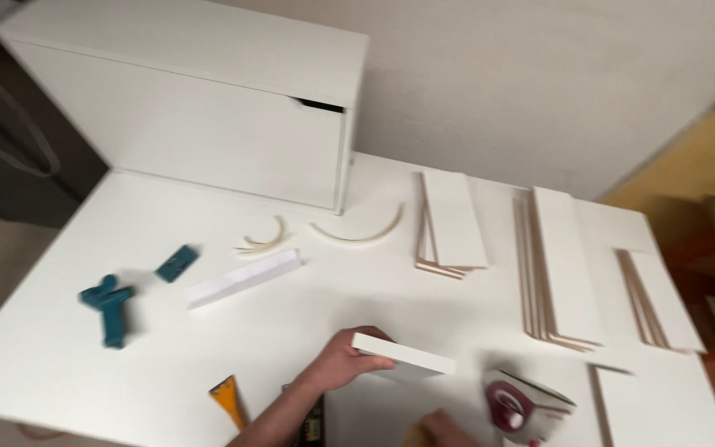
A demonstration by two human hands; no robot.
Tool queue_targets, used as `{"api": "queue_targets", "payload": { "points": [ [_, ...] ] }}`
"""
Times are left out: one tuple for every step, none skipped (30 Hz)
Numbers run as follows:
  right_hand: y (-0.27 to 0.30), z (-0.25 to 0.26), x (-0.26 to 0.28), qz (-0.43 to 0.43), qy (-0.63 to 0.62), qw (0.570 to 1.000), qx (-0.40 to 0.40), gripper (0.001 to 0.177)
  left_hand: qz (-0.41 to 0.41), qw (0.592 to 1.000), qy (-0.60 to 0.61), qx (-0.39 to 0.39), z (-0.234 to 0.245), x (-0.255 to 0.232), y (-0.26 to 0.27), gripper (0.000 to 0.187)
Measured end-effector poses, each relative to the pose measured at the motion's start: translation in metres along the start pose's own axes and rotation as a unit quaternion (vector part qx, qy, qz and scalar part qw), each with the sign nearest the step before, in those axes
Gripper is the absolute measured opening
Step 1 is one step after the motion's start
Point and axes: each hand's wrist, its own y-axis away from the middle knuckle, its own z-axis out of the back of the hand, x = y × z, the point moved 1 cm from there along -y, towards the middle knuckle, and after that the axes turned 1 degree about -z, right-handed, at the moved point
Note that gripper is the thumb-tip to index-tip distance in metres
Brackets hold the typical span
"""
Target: Applying heat-activated edge banding to a wooden board using an iron, trimmer, and sanding block
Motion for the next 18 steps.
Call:
{"api": "queue_targets", "payload": {
  "points": [
    [-0.063,-0.093,-0.053,0.150,0.015,0.988,-0.042,0.050,-0.018,1.000,-0.001,0.012,0.000,0.002,0.001,0.026],
    [-0.035,-0.059,0.053,0.164,0.023,0.986,-0.033,0.050,-0.015,1.000,-0.002,-0.007,-0.002,-0.002,0.006,0.026],
    [0.020,-0.009,0.144,0.165,-0.054,0.985,-0.020,0.068,-0.006,1.000,-0.021,0.009,-0.004,-0.006,0.009,0.026],
    [0.093,0.055,0.213,0.163,-0.136,0.977,-0.015,0.088,-0.001,0.998,-0.048,0.033,-0.002,-0.013,0.009,0.026],
    [0.047,0.036,0.218,0.176,-0.132,0.975,-0.014,0.088,-0.001,0.998,-0.056,0.022,0.002,-0.013,0.009,0.026],
    [0.003,0.015,0.221,0.181,-0.084,0.978,-0.055,0.083,-0.012,0.994,-0.096,0.040,0.002,-0.012,0.010,0.028],
    [-0.040,-0.006,0.226,0.185,-0.036,0.977,-0.097,0.077,-0.022,0.989,-0.136,0.058,0.002,-0.011,0.011,0.031],
    [-0.089,-0.013,0.237,0.196,-0.036,0.975,-0.098,0.077,-0.022,0.988,-0.144,0.050,0.001,-0.001,0.007,0.031],
    [-0.137,-0.018,0.251,0.198,0.031,0.965,-0.169,0.070,-0.051,0.985,-0.159,0.050,0.000,0.008,0.002,0.035],
    [-0.185,-0.026,0.269,0.196,0.092,0.947,-0.238,0.063,-0.078,0.980,-0.174,0.053,0.002,0.017,0.000,0.039],
    [-0.178,-0.020,0.278,0.205,0.088,0.945,-0.240,0.063,-0.076,0.979,-0.182,0.048,0.001,0.012,0.003,0.039],
    [-0.173,-0.011,0.285,0.229,0.086,0.933,-0.265,0.051,-0.041,0.983,-0.174,0.052,0.000,0.007,0.004,0.042],
    [-0.167,-0.003,0.293,0.253,0.083,0.919,-0.290,0.040,-0.006,0.985,-0.165,0.054,-0.001,0.003,0.006,0.045],
    [-0.167,0.002,0.296,0.259,0.084,0.919,-0.287,0.040,-0.003,0.985,-0.165,0.048,-0.002,0.000,0.007,0.045],
    [-0.167,0.006,0.299,0.279,0.055,0.912,-0.295,0.056,0.013,0.981,-0.184,0.060,-0.002,-0.003,0.007,0.052],
    [-0.169,0.012,0.304,0.303,0.027,0.903,-0.303,0.074,0.029,0.976,-0.203,0.070,-0.001,-0.005,0.007,0.059],
    [-0.165,0.012,0.304,0.311,0.028,0.902,-0.299,0.074,0.031,0.977,-0.204,0.061,0.002,-0.019,0.012,0.059],
    [-0.157,0.012,0.298,0.352,-0.057,0.862,-0.361,0.065,0.061,0.978,-0.187,0.066,0.002,-0.032,0.016,0.061]
  ]
}}
